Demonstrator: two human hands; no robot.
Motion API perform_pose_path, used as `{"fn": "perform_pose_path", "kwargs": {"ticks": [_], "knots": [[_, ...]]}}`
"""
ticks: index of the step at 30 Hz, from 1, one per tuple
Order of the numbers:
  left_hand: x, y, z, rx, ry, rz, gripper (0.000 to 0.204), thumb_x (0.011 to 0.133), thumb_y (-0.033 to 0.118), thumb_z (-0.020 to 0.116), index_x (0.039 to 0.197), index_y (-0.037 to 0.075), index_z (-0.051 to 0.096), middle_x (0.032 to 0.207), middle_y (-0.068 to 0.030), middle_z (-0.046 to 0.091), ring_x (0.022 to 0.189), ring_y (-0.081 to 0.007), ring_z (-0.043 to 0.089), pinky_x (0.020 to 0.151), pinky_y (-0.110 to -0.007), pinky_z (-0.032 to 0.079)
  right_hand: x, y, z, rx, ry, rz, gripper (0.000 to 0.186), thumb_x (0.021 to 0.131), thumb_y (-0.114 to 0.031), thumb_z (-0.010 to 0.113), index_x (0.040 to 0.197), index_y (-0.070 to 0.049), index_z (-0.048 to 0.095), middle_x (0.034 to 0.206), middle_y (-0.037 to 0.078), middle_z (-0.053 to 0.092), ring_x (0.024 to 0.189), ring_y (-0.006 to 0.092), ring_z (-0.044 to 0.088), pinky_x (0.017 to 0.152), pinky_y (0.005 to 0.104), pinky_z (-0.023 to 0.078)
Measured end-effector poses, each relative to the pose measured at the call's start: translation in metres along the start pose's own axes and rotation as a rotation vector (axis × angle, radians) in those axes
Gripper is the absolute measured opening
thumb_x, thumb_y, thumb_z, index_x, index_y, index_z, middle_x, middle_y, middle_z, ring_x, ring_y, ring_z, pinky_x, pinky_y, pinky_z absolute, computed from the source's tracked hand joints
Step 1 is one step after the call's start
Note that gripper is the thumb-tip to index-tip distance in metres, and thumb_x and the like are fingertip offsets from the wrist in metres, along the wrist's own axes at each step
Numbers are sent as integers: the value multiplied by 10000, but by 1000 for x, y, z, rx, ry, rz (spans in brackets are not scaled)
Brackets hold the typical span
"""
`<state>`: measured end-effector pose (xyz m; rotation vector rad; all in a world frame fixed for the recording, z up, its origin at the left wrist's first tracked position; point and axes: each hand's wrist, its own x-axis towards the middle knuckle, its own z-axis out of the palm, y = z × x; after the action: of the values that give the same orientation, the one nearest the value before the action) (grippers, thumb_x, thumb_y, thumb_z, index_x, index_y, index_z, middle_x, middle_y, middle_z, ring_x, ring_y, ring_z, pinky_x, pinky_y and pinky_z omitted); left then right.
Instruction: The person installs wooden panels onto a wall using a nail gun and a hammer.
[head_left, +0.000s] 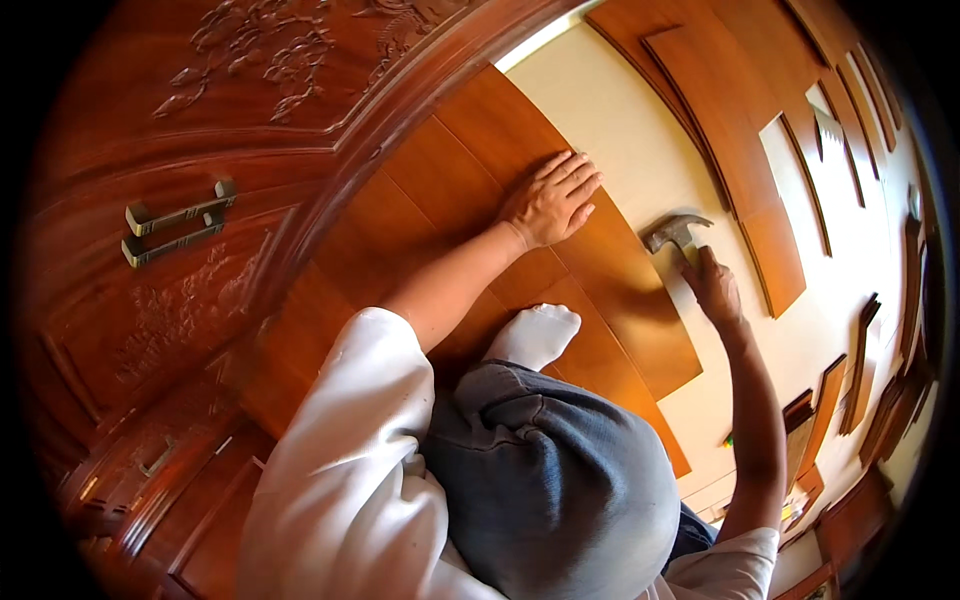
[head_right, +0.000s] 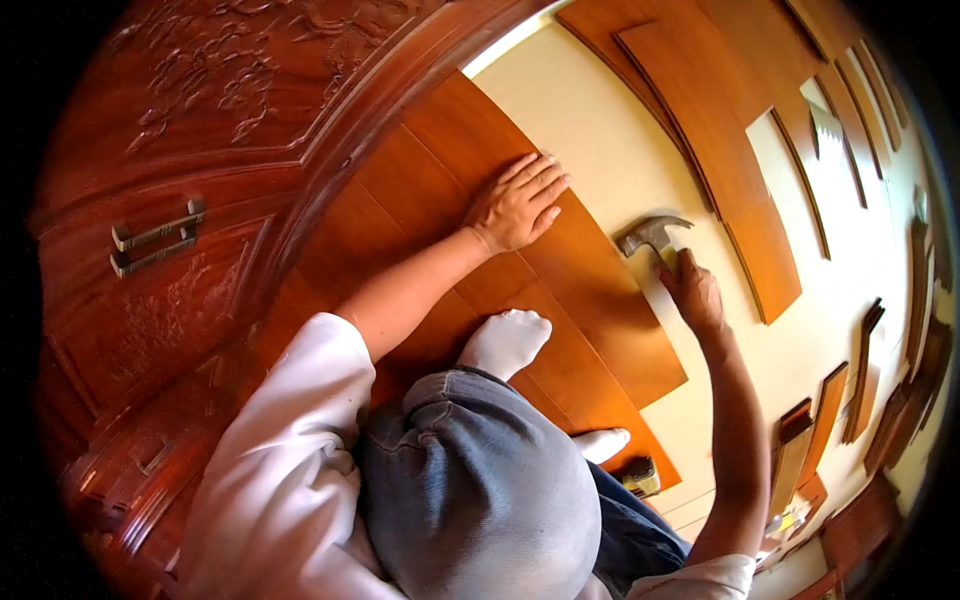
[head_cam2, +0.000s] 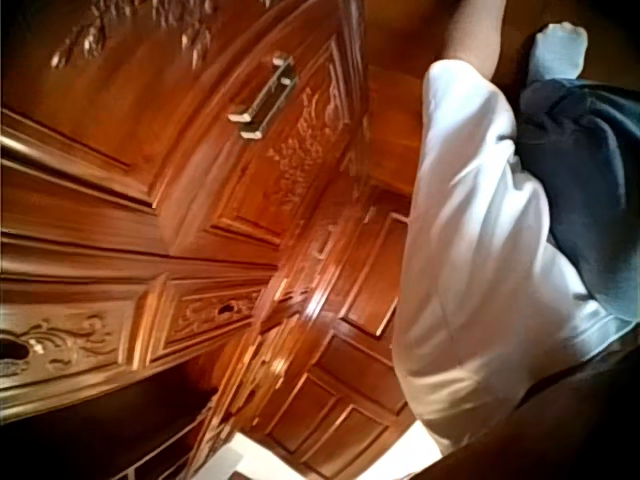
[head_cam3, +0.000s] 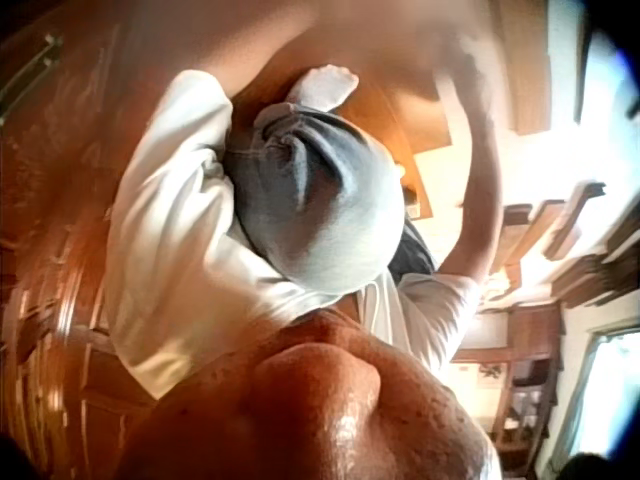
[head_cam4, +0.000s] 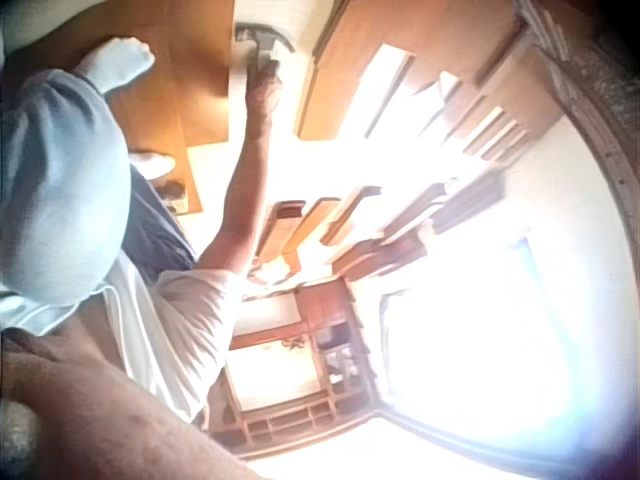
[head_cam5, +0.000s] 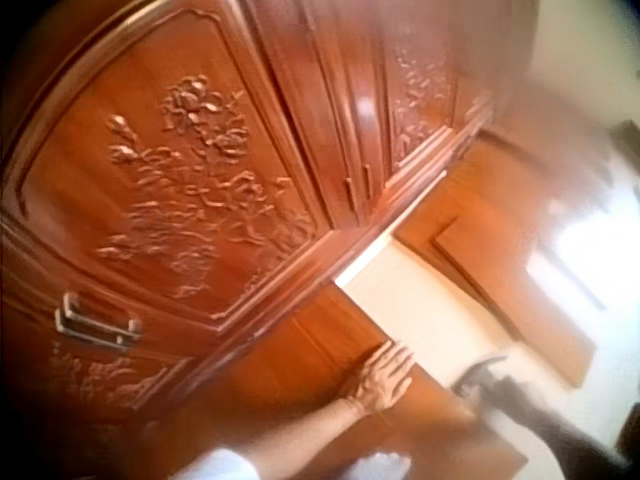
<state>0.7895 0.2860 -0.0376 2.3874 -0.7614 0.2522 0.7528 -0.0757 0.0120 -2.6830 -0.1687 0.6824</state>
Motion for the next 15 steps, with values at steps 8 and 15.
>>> {"fn": "perform_pose_path", "kwargs": {"ticks": [8, 15], "knots": [[-2, 3, -7, 2, -1, -35, 420, 969, 200, 556, 1335, 0, 602, 1424, -153, 579, 1392, -321, 485, 1213, -470, 336, -6, 14, 0, -176, 166, 47, 399, 994, -408, 640, 1007, -28, 520, 915, 266, 666, 810, 499, 636, 684, 580, 499], [-2, 1, -9, 52, -13, -90, 446, 956, 201, 585, 1350, -8, 583, 1433, -162, 556, 1412, -332, 454, 1216, -472, 332, -18, -14, 6, -310, 454, -159, 245, 949, -181, 664, 1106, -16, 575, 1022, 191, 589, 972, 397, 578, 819, 502, 500]]}}
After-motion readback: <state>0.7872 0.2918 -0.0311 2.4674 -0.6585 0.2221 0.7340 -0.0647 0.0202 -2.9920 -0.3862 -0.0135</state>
